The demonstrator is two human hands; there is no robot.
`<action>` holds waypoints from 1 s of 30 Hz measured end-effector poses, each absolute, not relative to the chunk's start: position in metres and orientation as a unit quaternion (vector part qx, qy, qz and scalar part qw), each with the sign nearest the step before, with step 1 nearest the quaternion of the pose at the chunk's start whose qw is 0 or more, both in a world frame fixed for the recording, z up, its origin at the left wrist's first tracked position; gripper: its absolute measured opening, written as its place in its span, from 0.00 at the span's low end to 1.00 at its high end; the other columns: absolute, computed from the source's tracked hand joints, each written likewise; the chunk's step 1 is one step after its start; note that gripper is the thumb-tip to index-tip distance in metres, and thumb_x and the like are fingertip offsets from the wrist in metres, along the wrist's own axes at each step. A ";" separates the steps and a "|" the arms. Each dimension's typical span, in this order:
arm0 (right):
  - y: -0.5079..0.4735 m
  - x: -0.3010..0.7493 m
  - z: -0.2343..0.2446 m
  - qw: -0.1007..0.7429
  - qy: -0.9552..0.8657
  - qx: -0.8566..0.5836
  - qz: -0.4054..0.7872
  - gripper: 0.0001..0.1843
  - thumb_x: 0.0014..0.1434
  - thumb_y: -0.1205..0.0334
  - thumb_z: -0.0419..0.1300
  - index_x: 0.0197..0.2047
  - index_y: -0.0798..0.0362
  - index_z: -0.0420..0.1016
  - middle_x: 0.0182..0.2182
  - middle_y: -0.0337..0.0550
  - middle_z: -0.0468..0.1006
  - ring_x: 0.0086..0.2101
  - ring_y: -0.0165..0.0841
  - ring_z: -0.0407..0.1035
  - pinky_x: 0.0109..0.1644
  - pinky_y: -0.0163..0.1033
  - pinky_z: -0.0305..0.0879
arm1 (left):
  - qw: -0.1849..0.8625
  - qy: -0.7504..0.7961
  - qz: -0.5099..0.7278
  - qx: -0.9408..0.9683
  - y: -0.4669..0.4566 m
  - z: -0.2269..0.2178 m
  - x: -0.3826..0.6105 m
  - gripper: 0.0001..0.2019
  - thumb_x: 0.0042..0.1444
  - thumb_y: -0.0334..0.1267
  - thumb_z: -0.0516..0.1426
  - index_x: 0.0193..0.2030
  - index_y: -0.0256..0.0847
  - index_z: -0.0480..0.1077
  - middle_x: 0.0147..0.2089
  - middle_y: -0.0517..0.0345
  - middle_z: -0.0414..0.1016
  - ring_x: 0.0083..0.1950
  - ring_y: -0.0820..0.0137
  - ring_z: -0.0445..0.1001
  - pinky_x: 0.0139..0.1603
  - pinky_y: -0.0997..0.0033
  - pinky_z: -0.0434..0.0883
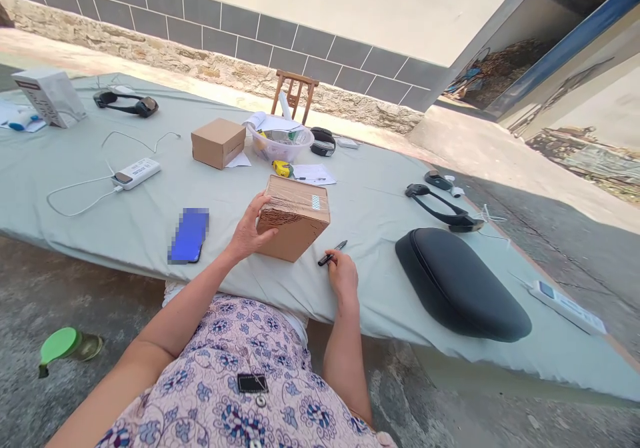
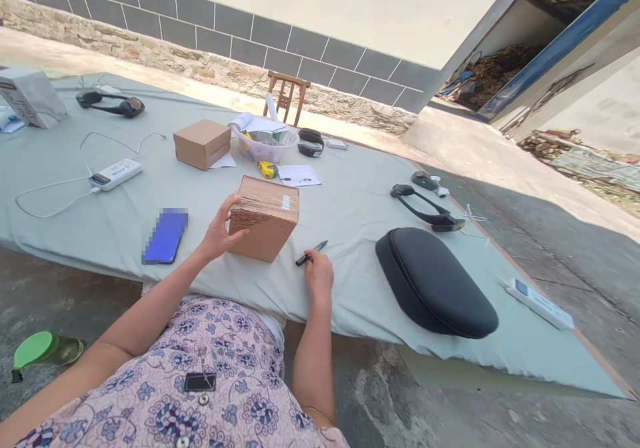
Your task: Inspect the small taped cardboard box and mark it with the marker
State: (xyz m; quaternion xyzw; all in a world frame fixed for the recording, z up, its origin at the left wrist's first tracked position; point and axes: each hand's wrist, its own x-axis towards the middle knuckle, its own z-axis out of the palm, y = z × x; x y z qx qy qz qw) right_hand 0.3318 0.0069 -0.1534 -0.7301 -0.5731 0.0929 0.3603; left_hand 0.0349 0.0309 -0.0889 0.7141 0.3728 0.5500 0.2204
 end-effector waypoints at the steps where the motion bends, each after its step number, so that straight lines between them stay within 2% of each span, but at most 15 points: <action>1: 0.005 0.329 -0.154 0.372 -0.566 -0.730 0.090 0.15 0.52 0.65 0.54 0.41 0.51 0.78 0.30 0.42 0.74 0.35 0.37 0.68 0.43 0.41 0.64 | 0.221 0.373 0.550 0.714 0.031 -0.089 0.035 0.36 0.57 0.39 0.61 0.70 0.50 0.52 0.76 0.44 0.52 0.76 0.55 0.53 0.65 0.55 0.69; 5: -0.004 0.314 -0.148 0.438 -0.508 -0.740 0.054 0.17 0.60 0.55 0.49 0.48 0.53 0.66 0.39 0.47 0.75 0.39 0.38 0.70 0.46 0.44 0.66 | 0.222 0.373 0.544 0.717 0.031 -0.091 0.035 0.37 0.57 0.39 0.60 0.71 0.50 0.51 0.77 0.46 0.51 0.76 0.56 0.53 0.67 0.55 0.67; 7: -0.009 0.304 -0.135 0.504 -0.475 -0.721 0.022 0.17 0.61 0.50 0.49 0.48 0.51 0.61 0.41 0.48 0.74 0.40 0.38 0.72 0.46 0.44 0.67 | 0.220 0.375 0.542 0.719 0.031 -0.092 0.036 0.38 0.57 0.38 0.60 0.72 0.51 0.50 0.77 0.48 0.51 0.77 0.56 0.52 0.69 0.55 0.65; 11: -0.025 0.279 -0.088 0.706 -0.449 -0.546 -0.044 0.11 0.58 0.55 0.55 0.42 0.48 0.57 0.29 0.36 0.72 0.30 0.35 0.73 0.43 0.44 0.69 | 0.215 0.373 0.542 0.722 0.032 -0.095 0.037 0.39 0.59 0.38 0.59 0.74 0.51 0.46 0.77 0.50 0.50 0.77 0.57 0.50 0.72 0.54 0.61; 14: -0.037 0.255 -0.055 0.768 -0.454 -0.445 -0.079 0.09 0.57 0.59 0.55 0.40 0.47 0.57 0.23 0.30 0.68 0.25 0.33 0.71 0.40 0.44 0.69 | 0.218 0.372 0.543 0.721 0.032 -0.096 0.038 0.40 0.60 0.38 0.58 0.75 0.51 0.43 0.77 0.50 0.49 0.78 0.58 0.50 0.74 0.54 0.59; 16: -0.044 0.239 -0.044 0.776 -0.480 -0.399 -0.090 0.08 0.58 0.59 0.55 0.39 0.47 0.58 0.23 0.29 0.67 0.23 0.33 0.71 0.38 0.44 0.69 | 0.223 0.372 0.544 0.718 0.031 -0.097 0.039 0.40 0.60 0.39 0.58 0.75 0.51 0.42 0.78 0.51 0.49 0.77 0.58 0.50 0.74 0.55 0.58; 18: -0.048 0.224 -0.042 0.764 -0.527 -0.363 -0.078 0.08 0.59 0.59 0.55 0.42 0.47 0.61 0.26 0.32 0.71 0.24 0.33 0.72 0.37 0.44 0.70 | 0.227 0.373 0.547 0.714 0.030 -0.098 0.039 0.40 0.61 0.39 0.58 0.75 0.51 0.42 0.78 0.51 0.48 0.77 0.58 0.51 0.74 0.55 0.58; 22: -0.052 0.203 -0.051 0.685 -0.650 -0.325 -0.043 0.12 0.63 0.63 0.55 0.50 0.48 0.68 0.32 0.40 0.80 0.34 0.36 0.75 0.42 0.46 0.71 | 0.239 0.373 0.560 0.700 0.030 -0.101 0.041 0.41 0.61 0.40 0.59 0.76 0.51 0.41 0.78 0.52 0.47 0.76 0.57 0.53 0.75 0.55 0.56; 25: -0.052 0.194 -0.053 0.635 -0.704 -0.317 -0.021 0.16 0.63 0.66 0.55 0.53 0.48 0.70 0.35 0.43 0.83 0.38 0.37 0.75 0.44 0.47 0.71 | 0.266 0.364 0.567 0.689 0.030 -0.102 0.042 0.44 0.61 0.42 0.59 0.77 0.49 0.36 0.78 0.49 0.46 0.77 0.57 0.53 0.75 0.55 0.56; 30: -0.053 0.187 -0.049 0.596 -0.742 -0.305 0.012 0.14 0.63 0.67 0.56 0.52 0.49 0.72 0.35 0.43 0.83 0.37 0.36 0.75 0.45 0.47 0.71 | 0.312 0.346 0.575 0.672 0.030 -0.102 0.043 0.48 0.61 0.47 0.59 0.77 0.48 0.29 0.79 0.46 0.45 0.77 0.57 0.52 0.75 0.55 0.56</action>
